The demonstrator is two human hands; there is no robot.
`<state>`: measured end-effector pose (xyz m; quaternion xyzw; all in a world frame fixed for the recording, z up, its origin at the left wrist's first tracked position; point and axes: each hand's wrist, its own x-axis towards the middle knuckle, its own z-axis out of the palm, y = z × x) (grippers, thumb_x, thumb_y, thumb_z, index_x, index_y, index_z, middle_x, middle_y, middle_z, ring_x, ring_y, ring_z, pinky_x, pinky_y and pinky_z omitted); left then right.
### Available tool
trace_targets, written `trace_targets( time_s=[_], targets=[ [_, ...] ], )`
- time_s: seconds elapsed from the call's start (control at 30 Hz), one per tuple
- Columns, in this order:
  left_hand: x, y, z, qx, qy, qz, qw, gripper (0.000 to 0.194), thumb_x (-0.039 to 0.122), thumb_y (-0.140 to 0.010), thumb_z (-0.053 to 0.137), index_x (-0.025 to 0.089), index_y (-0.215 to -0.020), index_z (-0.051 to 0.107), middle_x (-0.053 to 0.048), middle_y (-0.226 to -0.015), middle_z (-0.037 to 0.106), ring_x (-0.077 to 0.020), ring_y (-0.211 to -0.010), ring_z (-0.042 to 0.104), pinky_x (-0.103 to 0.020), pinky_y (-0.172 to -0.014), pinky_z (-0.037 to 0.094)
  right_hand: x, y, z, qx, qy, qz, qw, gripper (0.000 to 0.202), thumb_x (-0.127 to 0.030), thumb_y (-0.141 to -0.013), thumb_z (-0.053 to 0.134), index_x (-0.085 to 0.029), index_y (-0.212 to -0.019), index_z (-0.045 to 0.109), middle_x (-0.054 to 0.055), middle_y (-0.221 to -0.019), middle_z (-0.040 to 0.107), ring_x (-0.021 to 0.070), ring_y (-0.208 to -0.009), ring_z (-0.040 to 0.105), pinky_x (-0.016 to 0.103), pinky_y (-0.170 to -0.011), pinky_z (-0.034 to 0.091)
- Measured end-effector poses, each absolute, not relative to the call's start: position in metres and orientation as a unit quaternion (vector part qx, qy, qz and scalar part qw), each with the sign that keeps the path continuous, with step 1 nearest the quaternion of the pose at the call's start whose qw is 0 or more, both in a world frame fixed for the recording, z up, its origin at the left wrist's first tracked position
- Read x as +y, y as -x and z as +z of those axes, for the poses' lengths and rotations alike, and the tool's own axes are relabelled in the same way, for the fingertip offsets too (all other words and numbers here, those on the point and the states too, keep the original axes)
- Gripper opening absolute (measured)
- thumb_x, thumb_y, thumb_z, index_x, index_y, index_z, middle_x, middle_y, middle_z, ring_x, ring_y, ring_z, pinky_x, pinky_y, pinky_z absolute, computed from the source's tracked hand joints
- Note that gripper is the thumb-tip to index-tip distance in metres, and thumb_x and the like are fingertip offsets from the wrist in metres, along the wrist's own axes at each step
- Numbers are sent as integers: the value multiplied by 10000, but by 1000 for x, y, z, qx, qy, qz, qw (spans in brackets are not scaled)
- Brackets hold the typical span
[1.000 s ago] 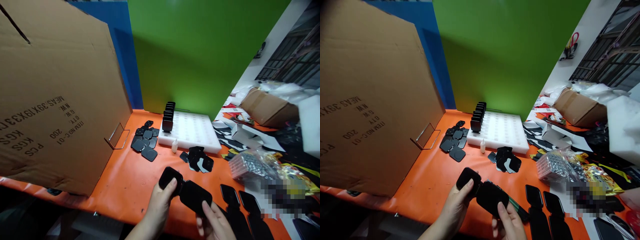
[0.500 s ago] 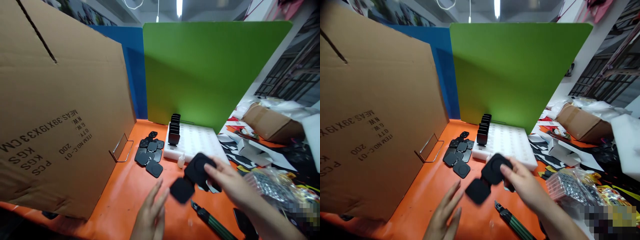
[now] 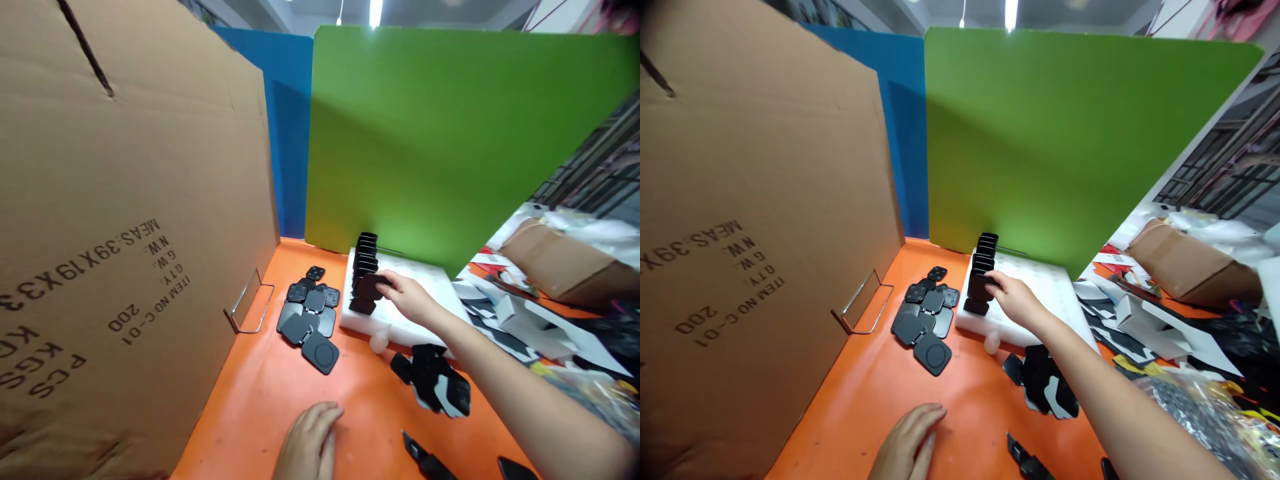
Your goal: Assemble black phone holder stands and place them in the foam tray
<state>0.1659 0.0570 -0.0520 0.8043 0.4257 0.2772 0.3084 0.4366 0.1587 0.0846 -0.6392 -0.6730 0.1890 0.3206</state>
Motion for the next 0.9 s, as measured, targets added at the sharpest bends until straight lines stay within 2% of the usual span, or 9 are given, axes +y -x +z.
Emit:
trace_targets(
  time_s=[0.1,0.27,0.43,0.5,0.6,0.77,0.9],
  targets=[
    [59,-167,-58,389,-848,279,228,313,126,-766,464,241,-1023,602,-41,-1011,662,-194,-902,627,-320,-782,541,163,-436,79,-686,646,191,277,203,-234,-829,440,-243,-989,564,20,-919,656,171,-820,588,295,-727,430],
    [61,-168,-63,367,-873,275,167,324,92,-743,484,246,-1008,591,-22,-970,672,-173,-863,637,-303,-762,550,172,-434,64,-693,674,195,169,114,-242,-834,431,-222,-856,540,20,-860,656,167,-762,586,280,-683,430],
    [59,-169,-60,371,-878,258,156,297,99,-758,468,235,-982,609,-31,-955,678,-177,-847,643,-302,-746,555,175,-431,65,-689,685,186,149,127,-264,-837,438,-207,-855,550,40,-837,659,175,-730,589,277,-650,429],
    [57,-169,-59,387,-874,243,166,285,117,-780,453,233,-989,609,-36,-971,674,-182,-868,637,-314,-764,549,166,-431,75,-686,689,168,159,170,-285,-839,447,-210,-925,572,58,-906,661,196,-805,594,299,-702,429],
    [55,-167,-58,396,-868,229,195,274,162,-819,427,240,-1022,594,-39,-1021,657,-185,-930,614,-329,-815,526,130,-437,97,-663,703,124,225,268,-324,-852,432,-225,-1069,553,65,-1042,635,208,-939,575,322,-802,416],
    [58,-165,-64,381,-868,220,231,258,261,-847,411,256,-1051,568,-34,-1073,630,-210,-1002,573,-398,-866,490,18,-480,116,-536,755,192,326,311,-389,-852,411,-228,-1079,549,42,-937,655,170,-816,617,292,-722,476],
    [61,-166,-71,369,-871,214,244,257,316,-846,418,280,-1057,560,-25,-1108,608,-222,-1030,552,-435,-884,470,-80,-511,89,-409,806,257,341,344,-449,-818,443,-213,-1028,577,52,-902,661,186,-789,624,295,-681,494]
  ],
)
